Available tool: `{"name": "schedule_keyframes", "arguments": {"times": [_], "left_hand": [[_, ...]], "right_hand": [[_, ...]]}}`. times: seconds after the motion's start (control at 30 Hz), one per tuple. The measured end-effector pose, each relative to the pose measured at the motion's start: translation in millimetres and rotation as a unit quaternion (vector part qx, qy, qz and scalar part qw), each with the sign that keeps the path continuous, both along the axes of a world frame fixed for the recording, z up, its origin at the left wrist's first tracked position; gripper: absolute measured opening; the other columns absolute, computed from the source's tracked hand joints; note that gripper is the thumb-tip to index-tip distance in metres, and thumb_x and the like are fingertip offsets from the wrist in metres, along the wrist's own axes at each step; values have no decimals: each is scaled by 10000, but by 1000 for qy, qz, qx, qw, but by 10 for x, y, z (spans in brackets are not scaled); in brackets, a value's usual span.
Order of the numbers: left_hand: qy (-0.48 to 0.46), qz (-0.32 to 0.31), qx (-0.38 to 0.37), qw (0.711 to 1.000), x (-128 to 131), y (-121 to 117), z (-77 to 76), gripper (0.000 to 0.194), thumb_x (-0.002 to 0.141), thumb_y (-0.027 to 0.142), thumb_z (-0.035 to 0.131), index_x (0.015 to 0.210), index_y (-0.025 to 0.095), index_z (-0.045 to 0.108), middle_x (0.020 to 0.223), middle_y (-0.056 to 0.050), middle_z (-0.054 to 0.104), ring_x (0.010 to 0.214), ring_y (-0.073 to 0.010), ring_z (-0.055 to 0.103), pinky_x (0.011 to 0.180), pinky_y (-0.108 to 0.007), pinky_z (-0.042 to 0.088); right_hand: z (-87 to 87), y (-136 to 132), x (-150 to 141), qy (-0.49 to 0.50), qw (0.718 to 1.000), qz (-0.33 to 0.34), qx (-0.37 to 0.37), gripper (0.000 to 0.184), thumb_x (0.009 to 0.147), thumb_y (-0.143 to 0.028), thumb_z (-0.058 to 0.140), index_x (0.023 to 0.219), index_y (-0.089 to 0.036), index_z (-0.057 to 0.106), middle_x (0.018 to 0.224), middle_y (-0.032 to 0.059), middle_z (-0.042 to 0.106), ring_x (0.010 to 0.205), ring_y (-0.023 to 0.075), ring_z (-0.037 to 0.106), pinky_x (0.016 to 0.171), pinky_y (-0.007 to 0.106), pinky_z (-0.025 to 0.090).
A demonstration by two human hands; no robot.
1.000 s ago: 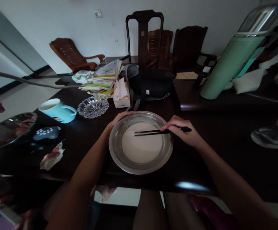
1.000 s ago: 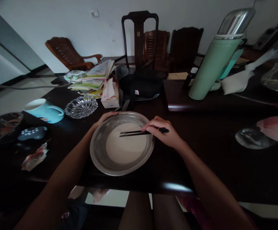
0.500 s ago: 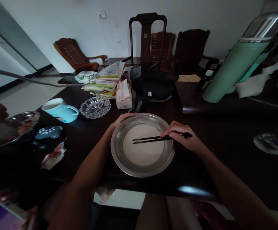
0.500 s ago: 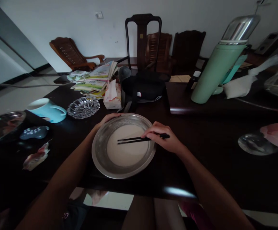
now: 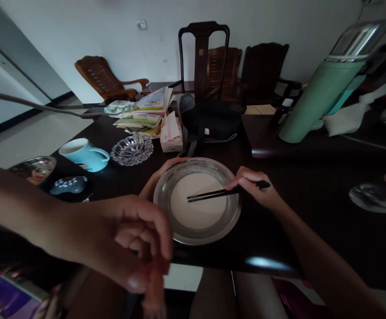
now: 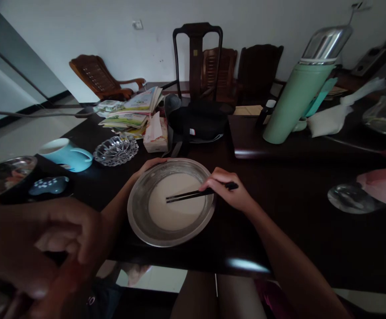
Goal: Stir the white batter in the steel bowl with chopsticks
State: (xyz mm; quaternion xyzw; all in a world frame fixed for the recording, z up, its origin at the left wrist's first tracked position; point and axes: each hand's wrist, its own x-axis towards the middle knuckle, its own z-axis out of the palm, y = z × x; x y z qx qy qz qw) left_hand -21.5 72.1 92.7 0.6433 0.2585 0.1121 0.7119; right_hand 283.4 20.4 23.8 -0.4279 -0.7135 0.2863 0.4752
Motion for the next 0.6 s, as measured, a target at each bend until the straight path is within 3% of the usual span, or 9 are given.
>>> {"name": "schedule_keyframes", "arguments": {"times": [0.1,0.17,0.2,0.27,0.33,0.43,0.5,0.6], "left_hand": [[95,-135,-101,981,71,-402,533,192,717,283,726,892,361,730,917,55,744,789,-167,707,699,-280,567],[94,-142,-118,978,210,-457,641,147,719,274,730,846,347,737,847,40,751,729,-150,706,676,-267,560],[76,-124,-110,983,282,-392,585,157,703,312,743,854,351,737,821,39,750,753,-158,708,689,-275,559],[34,-68,-91,993,402,-77,276,218,677,397,746,894,380,731,813,48,749,851,-178,705,737,-296,550],[-5,4,-76,997,477,399,-178,263,676,446,719,937,416,719,798,62,748,935,-190,688,790,-318,530],[-33,90,-81,992,510,1049,-763,313,651,436,707,952,352,726,772,22,757,991,-231,660,851,-347,474],[-37,116,-98,988,492,1266,-958,313,684,401,671,966,280,730,807,-7,765,1022,-255,636,885,-366,432],[-29,136,-117,983,447,1309,-1020,254,725,350,632,936,249,731,796,5,762,1026,-254,620,900,-362,392]], "right_hand": [[-2,1,-46,-45,999,17,0,227,919,-319,546,921,-214,747,824,48,676,747,159,588,671,298,445],[4,9,-24,-46,999,-3,10,216,916,-321,554,922,-222,746,832,44,678,763,157,594,681,293,448],[9,14,1,-40,999,-21,17,222,919,-324,550,907,-226,749,823,41,677,771,158,597,697,295,447],[20,23,63,-10,998,-61,24,280,935,-339,520,838,-228,758,773,33,668,746,155,596,705,298,436],[29,25,113,35,996,-84,20,378,955,-361,475,744,-223,756,700,27,653,687,150,586,676,298,424],[34,14,114,71,995,-68,4,437,964,-380,446,697,-219,752,660,29,644,654,151,578,641,299,416],[29,-1,59,49,998,-37,-1,415,962,-381,451,739,-219,760,688,34,641,670,152,575,650,301,422],[8,-15,-55,-2,1000,21,-3,344,946,-391,485,840,-218,762,772,50,665,751,169,593,707,318,453]]}}
